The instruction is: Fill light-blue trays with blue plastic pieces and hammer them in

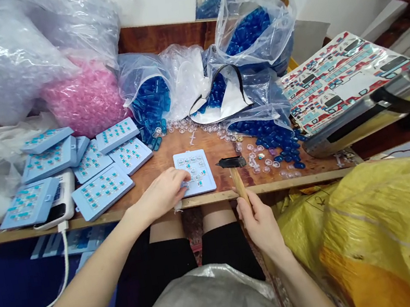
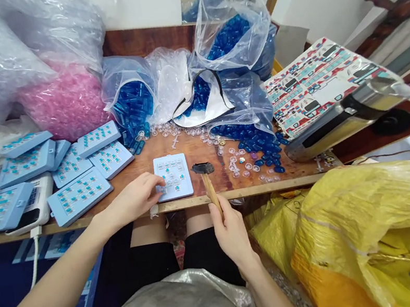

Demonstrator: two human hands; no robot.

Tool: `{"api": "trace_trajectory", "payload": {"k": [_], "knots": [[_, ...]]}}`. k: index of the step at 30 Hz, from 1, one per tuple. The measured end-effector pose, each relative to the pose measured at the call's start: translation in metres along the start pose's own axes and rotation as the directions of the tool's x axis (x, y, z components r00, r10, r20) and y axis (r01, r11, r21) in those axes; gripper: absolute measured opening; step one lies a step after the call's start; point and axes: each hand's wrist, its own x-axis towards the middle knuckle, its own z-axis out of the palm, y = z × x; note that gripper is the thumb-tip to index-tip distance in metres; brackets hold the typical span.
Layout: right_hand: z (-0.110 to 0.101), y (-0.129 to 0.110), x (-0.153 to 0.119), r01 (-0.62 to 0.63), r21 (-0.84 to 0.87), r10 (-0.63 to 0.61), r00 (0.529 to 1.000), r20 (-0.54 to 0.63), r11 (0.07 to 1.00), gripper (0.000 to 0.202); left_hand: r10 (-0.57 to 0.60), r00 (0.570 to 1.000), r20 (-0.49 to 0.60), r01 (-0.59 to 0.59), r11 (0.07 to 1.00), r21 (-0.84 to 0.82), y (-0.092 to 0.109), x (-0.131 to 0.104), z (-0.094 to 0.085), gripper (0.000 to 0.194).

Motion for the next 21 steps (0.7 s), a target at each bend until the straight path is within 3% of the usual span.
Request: {"api": "trace_trajectory", "payload": {"k": [6, 13, 17, 21], "knots": [[0.006, -0.015, -0.005, 0.082, -0.015, -0.081, 0.996, 0.042, 0.997, 0.035, 0.064, 0.998, 0.026, -0.067, 0.989, 0.130, 0.003, 0.001, 0.007, 0.017], [0.006, -0.020, -0.012, 0.146, -0.080, -0.139, 0.986, 0.087, 0.986, 0.034, 0.026, 0.999, 0.042, -0.035, 0.972, 0.231, 0.015, -0.001, 0.007, 0.012], [0.010, -0.026, -0.011, 0.183, -0.119, -0.170, 0.979, 0.115, 0.976, 0.033, -0.004, 0.999, -0.053, 0.015, 0.980, 0.197, 0.014, -0.005, 0.014, 0.013], [0.014, -0.031, -0.010, 0.176, -0.262, -0.114, 0.965, 0.237, 0.949, 0.032, -0.037, 0.992, -0.124, 0.049, 0.994, 0.096, 0.010, -0.007, 0.019, 0.029]]}}
